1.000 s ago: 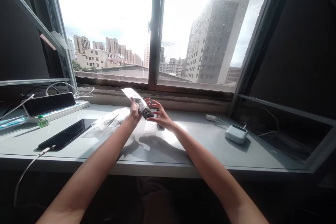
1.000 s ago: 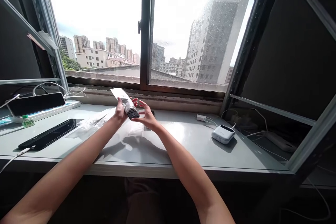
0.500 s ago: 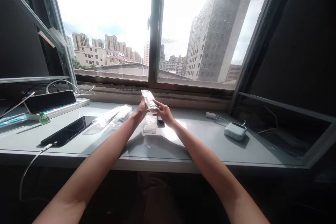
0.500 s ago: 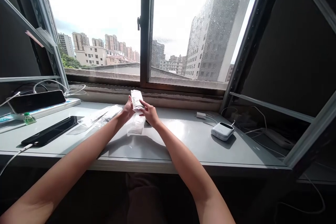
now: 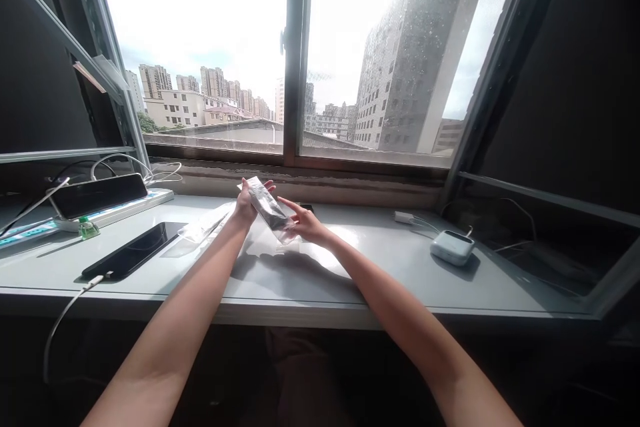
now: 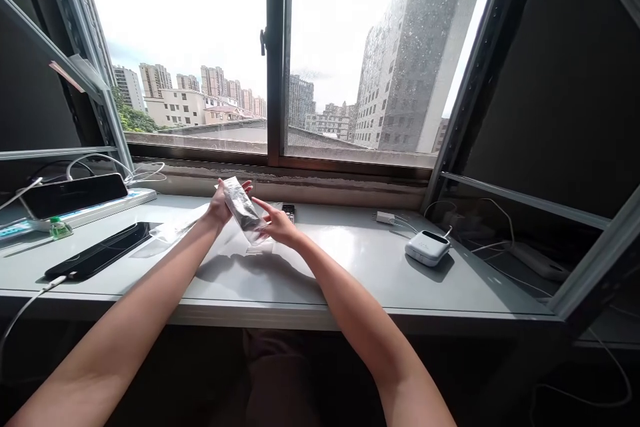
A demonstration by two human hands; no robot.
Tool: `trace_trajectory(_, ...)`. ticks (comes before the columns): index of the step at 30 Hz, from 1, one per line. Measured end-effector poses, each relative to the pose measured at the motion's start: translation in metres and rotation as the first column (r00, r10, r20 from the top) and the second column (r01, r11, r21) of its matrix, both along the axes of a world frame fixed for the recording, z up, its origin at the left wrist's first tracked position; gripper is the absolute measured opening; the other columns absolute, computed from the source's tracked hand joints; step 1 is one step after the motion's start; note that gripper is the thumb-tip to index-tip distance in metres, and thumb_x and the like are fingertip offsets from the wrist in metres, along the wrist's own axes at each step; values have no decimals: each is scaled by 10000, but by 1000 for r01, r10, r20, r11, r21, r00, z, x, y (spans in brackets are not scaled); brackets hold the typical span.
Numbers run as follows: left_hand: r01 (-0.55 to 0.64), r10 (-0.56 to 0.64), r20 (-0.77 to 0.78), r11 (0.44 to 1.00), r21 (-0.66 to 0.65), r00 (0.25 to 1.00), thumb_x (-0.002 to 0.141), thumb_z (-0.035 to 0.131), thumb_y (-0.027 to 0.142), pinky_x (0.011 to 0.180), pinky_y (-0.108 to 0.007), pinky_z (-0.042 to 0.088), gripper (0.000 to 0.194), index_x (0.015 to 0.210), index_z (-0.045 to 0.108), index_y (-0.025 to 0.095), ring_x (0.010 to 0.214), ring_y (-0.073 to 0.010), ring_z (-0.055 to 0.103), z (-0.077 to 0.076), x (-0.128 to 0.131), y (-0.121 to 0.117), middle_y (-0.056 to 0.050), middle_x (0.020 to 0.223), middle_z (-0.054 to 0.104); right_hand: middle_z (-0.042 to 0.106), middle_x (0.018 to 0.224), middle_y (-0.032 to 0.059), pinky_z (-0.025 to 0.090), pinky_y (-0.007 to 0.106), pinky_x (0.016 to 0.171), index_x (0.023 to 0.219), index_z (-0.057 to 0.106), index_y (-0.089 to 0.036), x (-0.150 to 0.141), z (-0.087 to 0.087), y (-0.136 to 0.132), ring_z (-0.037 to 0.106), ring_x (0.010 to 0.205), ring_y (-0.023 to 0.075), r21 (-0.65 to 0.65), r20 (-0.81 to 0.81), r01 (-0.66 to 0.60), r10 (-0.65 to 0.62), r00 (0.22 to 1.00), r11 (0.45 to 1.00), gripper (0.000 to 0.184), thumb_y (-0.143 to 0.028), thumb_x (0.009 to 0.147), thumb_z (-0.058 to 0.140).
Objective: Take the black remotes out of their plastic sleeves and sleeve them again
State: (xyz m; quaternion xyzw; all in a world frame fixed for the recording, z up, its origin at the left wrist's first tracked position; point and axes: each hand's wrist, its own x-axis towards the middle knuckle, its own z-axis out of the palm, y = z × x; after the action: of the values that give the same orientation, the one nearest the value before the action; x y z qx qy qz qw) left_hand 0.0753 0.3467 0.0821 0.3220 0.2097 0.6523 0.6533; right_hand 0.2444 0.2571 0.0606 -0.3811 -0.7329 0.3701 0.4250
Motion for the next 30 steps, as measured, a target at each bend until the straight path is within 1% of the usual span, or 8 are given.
trace_trajectory(5, 52, -47, -95, 997, 54, 994, 1020, 382, 345, 692, -297, 561, 307, 1179, 537, 132, 745, -196, 713, -2, 12, -10, -128, 945, 732, 731, 883, 22, 552, 208, 452, 1514, 353, -285, 5, 8, -3, 687, 576, 156, -14, -74, 129, -130, 989, 992, 740, -106, 850, 626)
trace_trajectory(8, 111, -100, -162, 992, 57, 982, 1014, 398, 249, 686, -293, 572, 250, 1154, 563, 124, 722, -184, 716, -2, 14, -14, -126, 972, 735, 733, 890, 54, 539, 200, 428, 1399, 538, -231, 8, 12, -4, 690, 556, 162, -12, -90, 155, -155, 984, 988, 560, -120, 854, 611)
trace_trajectory(15, 231, -227, -246, 973, -14, 942, 969, 520, 341, 726, -320, 574, 357, 1251, 565, 127, 751, -215, 723, -5, 21, -15, -144, 974, 733, 724, 747, 25, 475, 181, 381, 1026, 755, -157, 6, 9, 0, 633, 489, 134, 116, -145, 340, -323, 935, 933, 299, -73, 756, 655)
trace_trajectory(17, 305, -306, -316, 951, -54, 898, 951, 544, 384, 699, -329, 567, 384, 1205, 607, 103, 737, -240, 719, -7, 21, -15, -156, 932, 735, 712, 715, 27, 480, 189, 394, 812, 744, -133, 4, 6, 2, 623, 491, 137, 157, -141, 390, -370, 918, 907, 142, -65, 723, 657)
trace_trajectory(19, 387, -381, -390, 920, -66, 838, 948, 544, 384, 683, -335, 558, 360, 1126, 654, 90, 719, -253, 710, -8, 19, -18, -160, 892, 737, 688, 678, 14, 466, 184, 381, 730, 698, -136, 0, 4, 3, 597, 461, 124, 156, -124, 413, -397, 909, 897, 104, -59, 719, 628)
trace_trajectory(23, 494, -462, -465, 867, -60, 755, 929, 542, 238, 653, -375, 554, 230, 1023, 693, 92, 665, -277, 696, -8, 15, -20, -162, 815, 730, 650, 670, -28, 424, 162, 355, 1001, 685, -166, -4, 2, -2, 550, 399, 91, 195, -75, 373, -365, 928, 907, 315, -32, 744, 563)
trace_trajectory(26, 401, -393, -421, 913, -73, 817, 904, 493, 137, 545, -369, 545, 226, 1003, 681, 61, 563, -273, 671, -7, 10, -13, -154, 707, 703, 647, 697, -44, 420, 144, 390, 1219, 616, -221, -6, 3, -7, 557, 410, 75, 294, -4, 244, -254, 967, 924, 468, -28, 805, 513)
trace_trajectory(30, 246, -289, -302, 954, -172, 908, 879, 442, 88, 534, -352, 564, 334, 1156, 614, 17, 557, -259, 683, -9, -1, 3, -159, 739, 709, 663, 695, -19, 440, 155, 431, 1151, 670, -178, -8, 2, -8, 568, 424, 73, 282, 109, 74, -108, 988, 957, 346, -65, 908, 451)
